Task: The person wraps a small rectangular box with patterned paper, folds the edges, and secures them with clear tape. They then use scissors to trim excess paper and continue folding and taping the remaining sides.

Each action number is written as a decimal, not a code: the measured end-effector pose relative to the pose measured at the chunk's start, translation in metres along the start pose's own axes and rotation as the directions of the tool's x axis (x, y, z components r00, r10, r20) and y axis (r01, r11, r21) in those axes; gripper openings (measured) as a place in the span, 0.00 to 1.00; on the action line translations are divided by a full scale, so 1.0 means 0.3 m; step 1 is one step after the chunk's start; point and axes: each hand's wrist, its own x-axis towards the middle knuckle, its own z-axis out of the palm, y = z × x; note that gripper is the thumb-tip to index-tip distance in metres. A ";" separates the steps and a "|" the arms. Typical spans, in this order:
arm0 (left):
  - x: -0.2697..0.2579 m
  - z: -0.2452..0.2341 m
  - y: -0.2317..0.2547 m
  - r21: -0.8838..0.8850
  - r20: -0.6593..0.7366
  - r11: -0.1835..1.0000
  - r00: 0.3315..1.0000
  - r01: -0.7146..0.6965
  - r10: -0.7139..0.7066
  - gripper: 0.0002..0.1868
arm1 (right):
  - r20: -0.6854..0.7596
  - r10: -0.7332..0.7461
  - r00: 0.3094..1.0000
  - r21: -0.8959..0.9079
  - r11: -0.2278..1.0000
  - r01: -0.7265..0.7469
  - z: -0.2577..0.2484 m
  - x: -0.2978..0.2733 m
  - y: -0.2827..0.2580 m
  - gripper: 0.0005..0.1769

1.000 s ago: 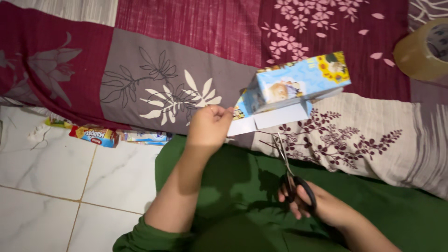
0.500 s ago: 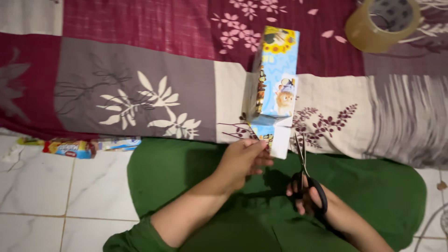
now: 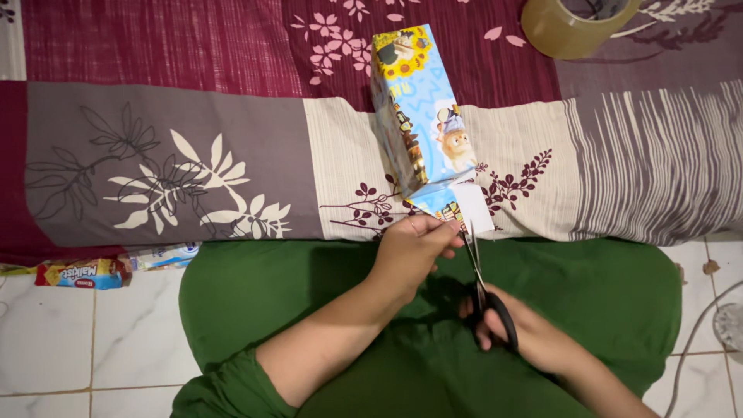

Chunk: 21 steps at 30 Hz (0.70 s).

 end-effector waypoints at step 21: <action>0.021 -0.028 -0.035 -0.099 0.110 0.990 0.988 -0.098 0.109 0.11 | -0.056 0.008 0.998 0.150 0.989 0.001 -0.009 0.058 -0.053 0.34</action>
